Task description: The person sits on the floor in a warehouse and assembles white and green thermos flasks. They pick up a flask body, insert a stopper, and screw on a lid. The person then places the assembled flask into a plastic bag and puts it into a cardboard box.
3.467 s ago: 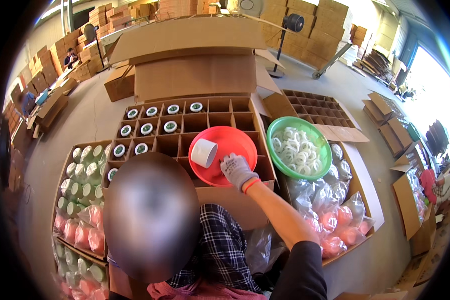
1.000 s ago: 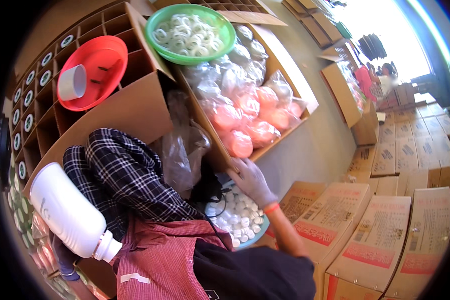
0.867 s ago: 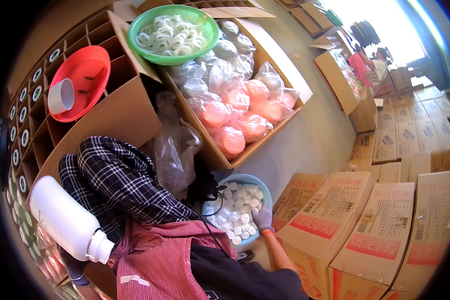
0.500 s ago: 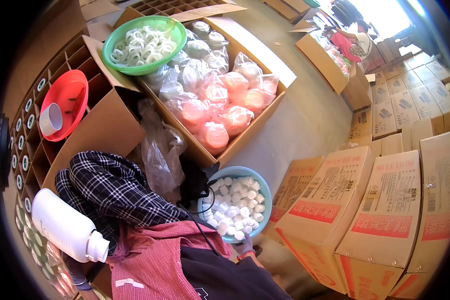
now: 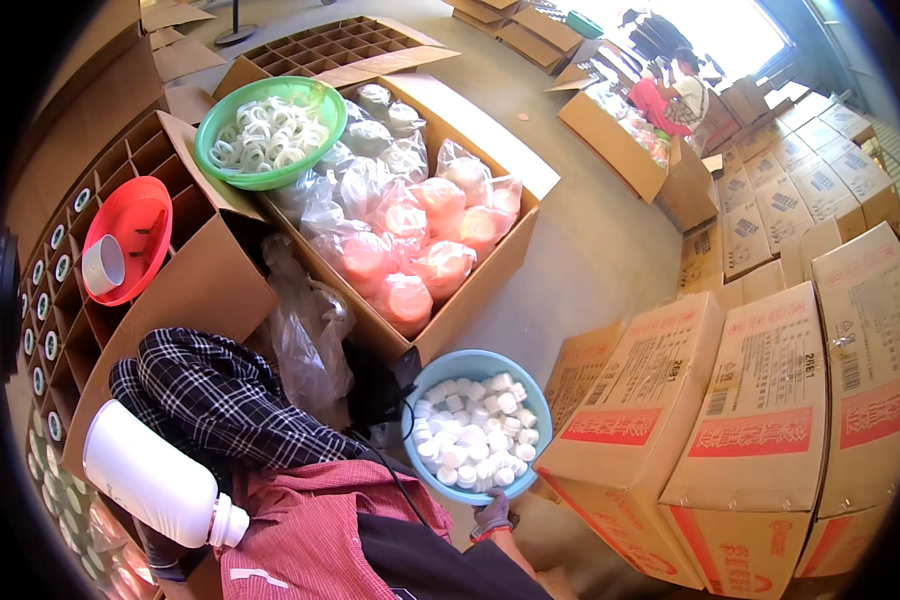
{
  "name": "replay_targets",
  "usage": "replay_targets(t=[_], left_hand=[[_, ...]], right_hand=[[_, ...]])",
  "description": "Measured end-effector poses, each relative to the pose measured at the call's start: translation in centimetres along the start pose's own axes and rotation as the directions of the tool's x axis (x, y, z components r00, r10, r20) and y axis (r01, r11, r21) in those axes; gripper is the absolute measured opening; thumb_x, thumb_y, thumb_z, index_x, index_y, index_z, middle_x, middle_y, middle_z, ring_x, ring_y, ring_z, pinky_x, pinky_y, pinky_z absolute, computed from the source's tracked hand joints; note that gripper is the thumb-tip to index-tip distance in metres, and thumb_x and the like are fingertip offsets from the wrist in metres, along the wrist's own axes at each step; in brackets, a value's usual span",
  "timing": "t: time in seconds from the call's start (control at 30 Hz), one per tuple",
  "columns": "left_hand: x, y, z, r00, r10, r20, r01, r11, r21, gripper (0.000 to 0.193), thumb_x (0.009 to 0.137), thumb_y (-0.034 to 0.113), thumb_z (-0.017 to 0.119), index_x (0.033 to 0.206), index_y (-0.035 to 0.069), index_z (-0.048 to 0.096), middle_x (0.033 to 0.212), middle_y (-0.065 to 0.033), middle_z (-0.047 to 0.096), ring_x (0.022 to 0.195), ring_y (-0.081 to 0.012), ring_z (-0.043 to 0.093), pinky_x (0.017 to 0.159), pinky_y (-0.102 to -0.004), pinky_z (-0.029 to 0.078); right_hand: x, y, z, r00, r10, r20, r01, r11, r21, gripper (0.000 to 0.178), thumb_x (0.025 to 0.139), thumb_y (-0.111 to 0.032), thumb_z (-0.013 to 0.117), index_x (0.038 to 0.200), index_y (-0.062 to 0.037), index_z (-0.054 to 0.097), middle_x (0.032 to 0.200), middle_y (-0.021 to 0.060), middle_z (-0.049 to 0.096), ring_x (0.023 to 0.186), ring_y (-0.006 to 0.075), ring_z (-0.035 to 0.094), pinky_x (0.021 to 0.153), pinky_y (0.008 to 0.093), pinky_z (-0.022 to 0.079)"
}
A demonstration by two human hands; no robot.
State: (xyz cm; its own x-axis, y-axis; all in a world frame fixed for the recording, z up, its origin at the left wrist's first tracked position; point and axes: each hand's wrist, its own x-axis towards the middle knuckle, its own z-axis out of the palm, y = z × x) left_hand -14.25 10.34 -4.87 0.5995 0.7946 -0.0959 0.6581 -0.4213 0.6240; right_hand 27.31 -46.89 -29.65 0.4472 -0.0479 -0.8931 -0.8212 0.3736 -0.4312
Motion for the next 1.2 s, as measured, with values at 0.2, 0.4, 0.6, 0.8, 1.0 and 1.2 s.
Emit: replay_targets(t=[0.2,0.4,0.6,0.8,1.0,1.2], left_hand=[[0.0,-1.9,2.0,0.997,-0.017,-0.069,0.007,0.988,-0.151,0.07,0.088,0.041,0.069,0.144,0.007,0.043,0.141,-0.0151,0.051,0.133,-0.0317,0.046,0.115,-0.0467,0.034],[2.3,7.1,-1.7,0.975,0.168,-0.146,-0.162,0.985,0.05,0.055,0.087,0.026,0.073,0.132,0.002,0.055,0.128,-0.0169,0.061,0.121,-0.0356,0.057,0.105,-0.0491,0.043],[2.8,7.8,-0.9,0.949,0.087,-0.303,-0.153,0.968,-0.201,0.027,0.087,0.02,0.068,0.109,0.003,0.07,0.11,-0.0107,0.071,0.102,-0.0267,0.068,0.09,-0.0432,0.052],[1.8,5.2,0.6,0.972,-0.138,-0.189,-0.012,0.777,-0.63,0.024,0.09,0.01,0.06,0.109,-0.001,0.07,0.105,-0.009,0.072,0.095,-0.0185,0.068,0.082,-0.0311,0.055],[2.4,4.7,0.3,0.954,-0.295,0.05,0.166,0.384,-0.908,0.036,0.088,0.007,0.063,0.123,-0.003,0.064,0.116,-0.0067,0.07,0.105,-0.0154,0.065,0.093,-0.0303,0.052],[0.4,6.4,0.2,0.852,-0.511,0.112,0.226,0.166,-0.96,0.034,0.094,0.011,0.059,0.126,-0.001,0.062,0.118,-0.0099,0.07,0.109,-0.0193,0.066,0.094,-0.0356,0.054]], right_hand=[[0.9,-2.3,7.1,0.966,-0.179,0.186,0.068,0.871,0.486,0.024,0.081,-0.016,0.059,0.103,-0.0072,0.065,0.099,0.0098,0.071,0.089,0.0286,0.071,0.084,0.0443,0.061],[2.7,-10.4,18.3,0.831,-0.329,0.449,0.112,0.889,0.445,0.051,0.086,-0.013,0.055,0.134,0.0034,0.052,0.13,0.0201,0.062,0.117,0.0367,0.062,0.1,0.0509,0.055],[-4.9,-14.9,26.6,0.523,-0.608,0.598,0.724,0.687,0.065,0.045,0.091,-0.016,0.055,0.132,0.0026,0.055,0.13,0.0172,0.062,0.114,0.0316,0.063,0.098,0.0458,0.057],[-10.7,-21.5,37.4,0.58,-0.314,0.752,0.563,0.821,-0.092,0.046,0.09,-0.023,0.057,0.129,0.0003,0.056,0.12,0.0133,0.067,0.098,0.0275,0.068,0.084,0.0368,0.061],[-24.9,-14.5,62.2,0.282,-0.021,0.959,0.433,0.895,-0.108,0.043,0.091,-0.019,0.064,0.128,0.0001,0.054,0.127,0.0136,0.063,0.114,0.0237,0.062,0.095,0.039,0.055],[-34.0,1.5,85.4,-0.269,-0.004,0.963,0.944,-0.198,0.263,0.055,0.082,-0.014,0.083,0.122,0.0049,0.05,0.109,0.021,0.07,0.101,0.0245,0.068,0.087,0.0339,0.054]])
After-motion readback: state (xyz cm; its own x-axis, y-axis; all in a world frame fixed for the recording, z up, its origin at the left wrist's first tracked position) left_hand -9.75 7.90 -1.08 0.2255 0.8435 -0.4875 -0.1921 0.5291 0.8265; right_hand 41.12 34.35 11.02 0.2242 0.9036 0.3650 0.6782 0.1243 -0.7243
